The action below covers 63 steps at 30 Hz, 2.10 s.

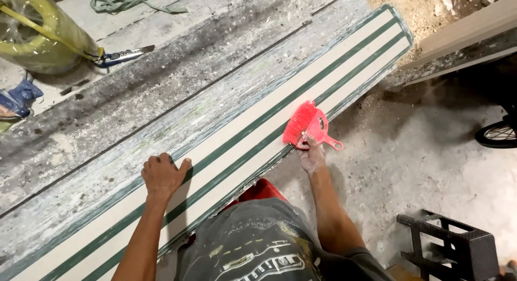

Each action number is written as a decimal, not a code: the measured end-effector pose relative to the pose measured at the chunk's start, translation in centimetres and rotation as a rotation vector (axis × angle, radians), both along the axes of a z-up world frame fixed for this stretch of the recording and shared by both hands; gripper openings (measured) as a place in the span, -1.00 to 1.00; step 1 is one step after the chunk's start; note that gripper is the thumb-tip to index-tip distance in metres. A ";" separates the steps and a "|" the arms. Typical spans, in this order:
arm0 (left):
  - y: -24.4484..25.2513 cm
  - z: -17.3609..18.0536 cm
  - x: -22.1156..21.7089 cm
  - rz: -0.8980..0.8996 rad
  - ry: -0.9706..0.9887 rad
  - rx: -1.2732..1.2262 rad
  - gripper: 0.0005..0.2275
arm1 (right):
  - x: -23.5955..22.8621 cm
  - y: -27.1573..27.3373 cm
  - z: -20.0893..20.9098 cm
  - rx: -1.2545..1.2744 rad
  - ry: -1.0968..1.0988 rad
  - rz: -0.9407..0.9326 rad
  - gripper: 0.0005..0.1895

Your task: Scraping excess material from a plaster mold component, brushing it clean, and handling a bucket of mixture in a workshop.

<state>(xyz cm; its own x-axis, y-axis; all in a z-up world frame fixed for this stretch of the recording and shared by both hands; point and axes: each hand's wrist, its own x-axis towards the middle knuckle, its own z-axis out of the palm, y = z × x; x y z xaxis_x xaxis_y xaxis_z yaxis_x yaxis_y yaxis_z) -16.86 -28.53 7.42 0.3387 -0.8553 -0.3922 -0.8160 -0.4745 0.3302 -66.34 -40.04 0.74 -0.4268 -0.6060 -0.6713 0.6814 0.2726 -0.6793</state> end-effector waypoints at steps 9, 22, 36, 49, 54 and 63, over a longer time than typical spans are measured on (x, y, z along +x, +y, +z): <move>2.4 -2.8 -1.7 -0.023 -0.149 -0.305 -0.40 | -0.4 2.6 -1.3 0.001 0.048 -0.094 -0.73; 4.1 -2.0 -4.8 0.112 -0.277 -0.707 -0.48 | 32.3 -1.3 17.9 -0.022 0.596 1.020 -0.77; -0.7 1.9 -8.3 0.284 -0.144 -0.820 -0.60 | 4.7 -25.2 7.5 -0.209 1.440 1.419 -0.67; -14.0 1.0 -22.4 0.527 -0.406 -0.487 -0.48 | -0.7 -36.1 13.0 -0.411 1.066 1.443 -0.76; -16.0 1.4 -21.8 0.468 -0.440 -0.455 -0.49 | -1.8 -37.4 10.5 0.064 0.860 1.702 -0.76; -16.4 0.2 -22.1 0.470 -0.416 -0.419 -0.50 | -31.0 -62.5 12.4 0.105 1.234 1.072 -0.49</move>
<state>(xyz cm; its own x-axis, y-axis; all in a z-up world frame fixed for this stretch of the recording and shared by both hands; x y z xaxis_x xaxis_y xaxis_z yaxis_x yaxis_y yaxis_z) -38.92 -44.89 7.66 0.7539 -0.6335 0.1741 -0.6553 -0.7062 0.2681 -97.33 -102.50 13.19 -0.1432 -0.9374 -0.3175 -0.7477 0.3126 -0.5858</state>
